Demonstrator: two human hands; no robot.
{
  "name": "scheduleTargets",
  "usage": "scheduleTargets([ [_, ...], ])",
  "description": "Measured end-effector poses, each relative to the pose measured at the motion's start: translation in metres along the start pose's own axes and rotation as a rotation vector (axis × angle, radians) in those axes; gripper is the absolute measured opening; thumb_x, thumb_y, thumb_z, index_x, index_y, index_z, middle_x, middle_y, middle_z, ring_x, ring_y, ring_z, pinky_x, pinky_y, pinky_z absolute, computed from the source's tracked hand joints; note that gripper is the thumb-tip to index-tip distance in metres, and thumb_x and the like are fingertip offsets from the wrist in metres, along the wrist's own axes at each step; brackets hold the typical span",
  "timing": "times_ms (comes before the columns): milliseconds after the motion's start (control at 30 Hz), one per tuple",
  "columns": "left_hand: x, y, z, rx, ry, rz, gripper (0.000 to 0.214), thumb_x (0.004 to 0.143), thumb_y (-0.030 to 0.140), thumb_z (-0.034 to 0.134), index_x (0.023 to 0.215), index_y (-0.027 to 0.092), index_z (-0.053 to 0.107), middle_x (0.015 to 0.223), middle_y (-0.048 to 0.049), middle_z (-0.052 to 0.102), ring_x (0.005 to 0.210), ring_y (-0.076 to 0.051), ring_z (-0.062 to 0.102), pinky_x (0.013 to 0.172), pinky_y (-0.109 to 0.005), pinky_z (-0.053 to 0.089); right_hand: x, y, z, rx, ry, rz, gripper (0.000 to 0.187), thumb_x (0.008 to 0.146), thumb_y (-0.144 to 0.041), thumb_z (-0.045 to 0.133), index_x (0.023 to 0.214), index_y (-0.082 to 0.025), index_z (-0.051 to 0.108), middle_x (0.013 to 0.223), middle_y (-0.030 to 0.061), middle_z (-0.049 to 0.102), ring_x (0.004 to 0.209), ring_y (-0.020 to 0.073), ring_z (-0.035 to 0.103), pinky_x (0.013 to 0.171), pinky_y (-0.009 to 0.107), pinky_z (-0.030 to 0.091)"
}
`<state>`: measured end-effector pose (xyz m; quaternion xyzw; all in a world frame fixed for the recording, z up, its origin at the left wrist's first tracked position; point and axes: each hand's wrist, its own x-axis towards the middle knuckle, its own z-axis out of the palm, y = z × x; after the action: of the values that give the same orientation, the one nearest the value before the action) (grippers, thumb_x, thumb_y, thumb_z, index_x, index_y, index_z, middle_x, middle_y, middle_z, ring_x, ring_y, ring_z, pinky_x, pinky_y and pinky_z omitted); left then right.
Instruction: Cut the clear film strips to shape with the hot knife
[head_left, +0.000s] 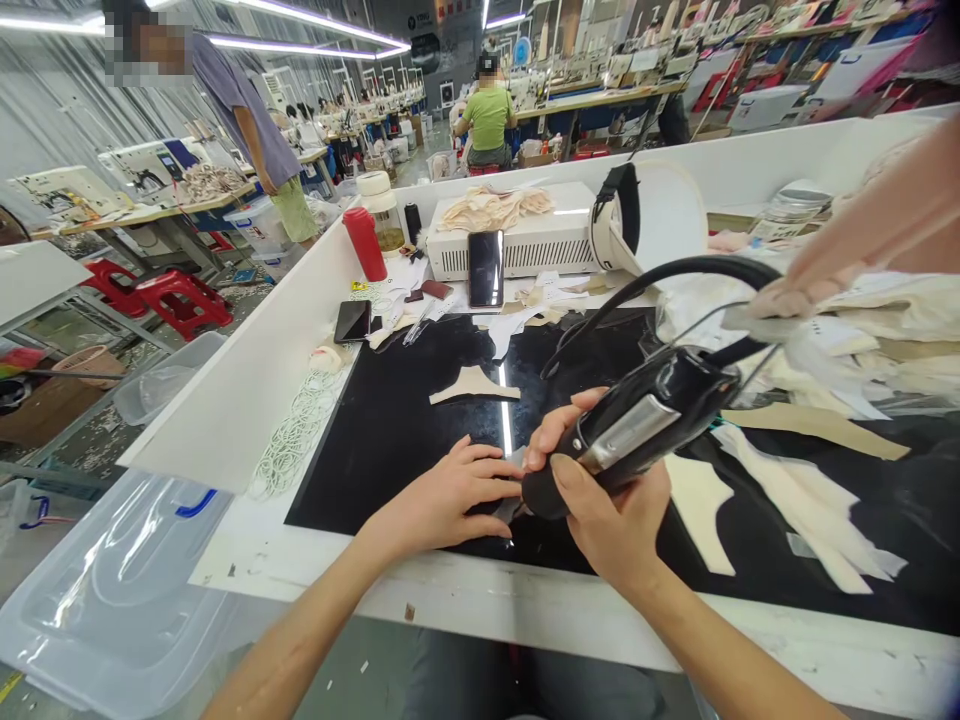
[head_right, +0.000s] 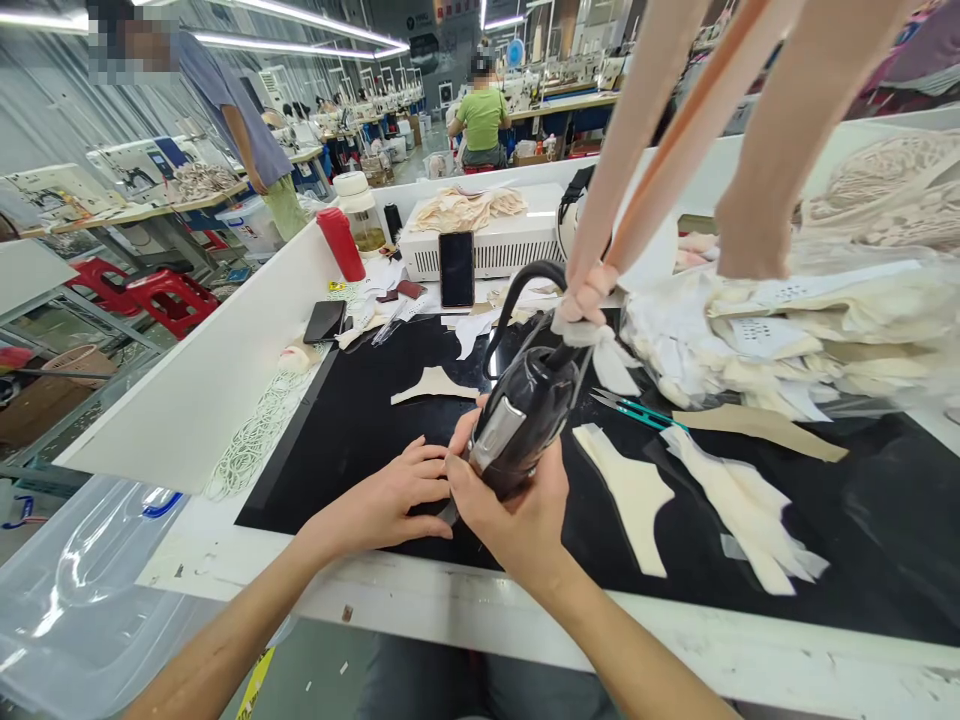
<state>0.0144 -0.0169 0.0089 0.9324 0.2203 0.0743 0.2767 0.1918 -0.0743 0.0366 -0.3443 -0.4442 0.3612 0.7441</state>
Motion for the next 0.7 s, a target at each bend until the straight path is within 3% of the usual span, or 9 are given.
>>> scheduleTargets([
  [200, -0.004, 0.002, -0.002, 0.0, 0.014, -0.002, 0.043, 0.091, 0.039, 0.076, 0.131, 0.031, 0.066, 0.14, -0.0042, 0.065, 0.139, -0.027, 0.048, 0.126, -0.057, 0.021, 0.013, -0.01, -0.021, -0.005, 0.071, -0.062, 0.039, 0.085, -0.026, 0.079, 0.116, -0.028, 0.056, 0.085, -0.0033, 0.064, 0.066, 0.0145, 0.063, 0.065, 0.033, 0.055],
  [367, 0.01, 0.008, 0.003, 0.034, 0.079, 0.035, 0.044, 0.095, 0.04, 0.071, 0.136, 0.026, 0.063, 0.143, -0.0078, 0.062, 0.136, -0.025, 0.051, 0.126, -0.056, 0.021, 0.023, -0.011, -0.036, -0.05, 0.166, -0.106, 0.038, 0.083, -0.03, 0.082, 0.113, -0.028, 0.059, 0.082, -0.0042, 0.064, 0.064, 0.0145, 0.063, 0.063, 0.033, 0.054],
  [700, 0.022, 0.004, 0.017, 0.138, 0.033, 0.054, 0.048, 0.101, 0.043, 0.062, 0.147, 0.031, 0.053, 0.146, -0.0071, 0.06, 0.138, -0.026, 0.05, 0.125, -0.059, 0.024, 0.025, -0.007, -0.032, -0.049, 0.189, -0.109, 0.04, 0.082, -0.03, 0.082, 0.113, -0.028, 0.057, 0.082, -0.0043, 0.066, 0.063, 0.0126, 0.063, 0.063, 0.031, 0.056],
])
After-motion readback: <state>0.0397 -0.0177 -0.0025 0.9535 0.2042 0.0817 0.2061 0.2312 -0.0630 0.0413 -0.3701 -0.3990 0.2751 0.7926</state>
